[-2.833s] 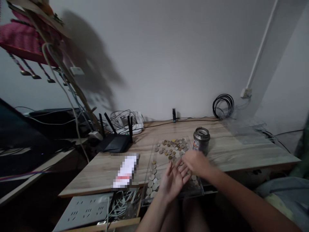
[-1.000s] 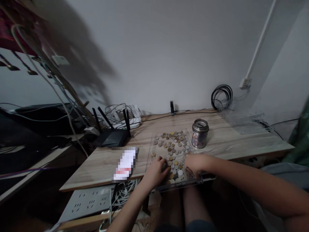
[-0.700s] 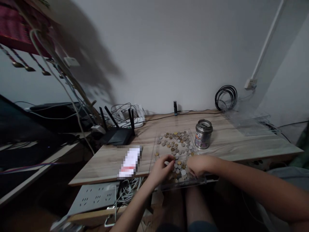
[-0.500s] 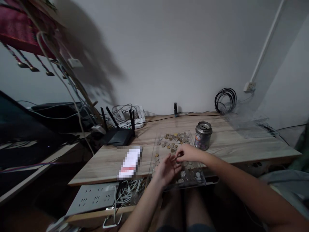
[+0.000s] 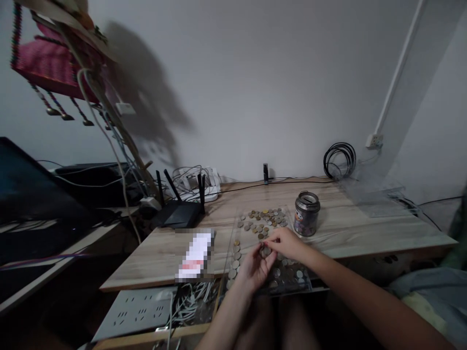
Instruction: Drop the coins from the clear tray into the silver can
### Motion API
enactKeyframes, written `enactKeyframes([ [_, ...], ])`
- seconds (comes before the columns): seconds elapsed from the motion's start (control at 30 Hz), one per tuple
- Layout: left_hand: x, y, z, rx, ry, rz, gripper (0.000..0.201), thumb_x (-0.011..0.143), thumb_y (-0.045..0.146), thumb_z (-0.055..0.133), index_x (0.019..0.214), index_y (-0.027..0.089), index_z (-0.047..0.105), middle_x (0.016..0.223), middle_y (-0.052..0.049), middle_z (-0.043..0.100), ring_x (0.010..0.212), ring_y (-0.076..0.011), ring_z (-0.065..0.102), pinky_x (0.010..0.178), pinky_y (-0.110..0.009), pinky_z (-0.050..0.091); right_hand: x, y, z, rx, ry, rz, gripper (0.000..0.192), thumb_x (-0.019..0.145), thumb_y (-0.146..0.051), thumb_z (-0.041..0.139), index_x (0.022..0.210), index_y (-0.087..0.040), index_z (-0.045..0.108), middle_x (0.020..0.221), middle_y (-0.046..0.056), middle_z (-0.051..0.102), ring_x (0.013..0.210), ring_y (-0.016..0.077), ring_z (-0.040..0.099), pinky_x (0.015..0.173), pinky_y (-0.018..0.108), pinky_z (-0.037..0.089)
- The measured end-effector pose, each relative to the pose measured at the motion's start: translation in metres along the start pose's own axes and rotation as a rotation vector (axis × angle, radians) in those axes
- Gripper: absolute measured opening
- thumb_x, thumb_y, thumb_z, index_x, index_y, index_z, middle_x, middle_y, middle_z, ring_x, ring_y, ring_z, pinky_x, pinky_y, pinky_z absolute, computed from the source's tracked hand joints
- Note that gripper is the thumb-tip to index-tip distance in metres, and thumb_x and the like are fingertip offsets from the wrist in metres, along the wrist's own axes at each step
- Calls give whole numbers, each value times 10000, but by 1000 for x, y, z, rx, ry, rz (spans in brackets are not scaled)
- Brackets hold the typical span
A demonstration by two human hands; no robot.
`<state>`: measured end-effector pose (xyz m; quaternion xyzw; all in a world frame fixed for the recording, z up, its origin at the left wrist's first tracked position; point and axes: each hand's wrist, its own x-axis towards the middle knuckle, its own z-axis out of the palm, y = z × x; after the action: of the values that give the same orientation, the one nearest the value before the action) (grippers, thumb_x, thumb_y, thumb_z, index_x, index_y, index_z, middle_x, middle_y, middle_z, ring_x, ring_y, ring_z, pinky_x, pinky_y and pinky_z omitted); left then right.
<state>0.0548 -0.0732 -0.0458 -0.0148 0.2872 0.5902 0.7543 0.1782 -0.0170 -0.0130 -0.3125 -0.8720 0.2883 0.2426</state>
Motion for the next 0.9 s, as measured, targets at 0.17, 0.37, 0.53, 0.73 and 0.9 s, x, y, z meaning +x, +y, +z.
enactKeyframes([
  [0.17, -2, 1, 0, 26, 29, -28, 193, 907, 156, 367, 841, 79, 532, 678, -80, 627, 601, -127, 641, 565, -203, 537, 5, 3, -25, -89, 315, 22, 248, 802, -325, 531, 741, -186, 727, 741, 48, 665, 691, 148, 575, 629, 246, 403],
  [0.37, 1, 0, -8, 142, 4, 58, 168, 888, 269, 465, 789, 135, 491, 512, 57, 445, 301, 0, 300, 269, -96, 117, 18, 48, -129, -480, 724, 485, 221, 726, -373, 586, 734, -192, 712, 751, 61, 696, 663, 176, 591, 556, 254, 371],
  [0.53, 1, -2, -9, 250, -31, 77, 185, 827, 293, 538, 747, 157, 443, 500, 83, 397, 296, 10, 218, 297, -108, 75, 23, 66, -142, -647, 563, 644, 191, 697, -371, 605, 709, -214, 713, 783, 70, 698, 698, 188, 599, 552, 252, 364],
  [0.73, 1, -6, -7, 424, -92, 120, 241, 735, 313, 620, 776, 162, 435, 531, 73, 455, 331, 2, 265, 322, -120, 56, 13, 20, -90, -615, 586, 396, 287, 808, -341, 489, 928, -199, 707, 904, 103, 680, 786, 196, 591, 626, 271, 395],
  [0.9, 1, -9, -6, 566, -163, 175, 392, 647, 437, 694, 789, 177, 437, 519, 92, 443, 326, 4, 250, 339, -135, 37, -2, -12, -14, -257, 126, 107, 181, 767, -244, 542, 777, -188, 714, 775, 51, 678, 689, 148, 572, 619, 236, 392],
])
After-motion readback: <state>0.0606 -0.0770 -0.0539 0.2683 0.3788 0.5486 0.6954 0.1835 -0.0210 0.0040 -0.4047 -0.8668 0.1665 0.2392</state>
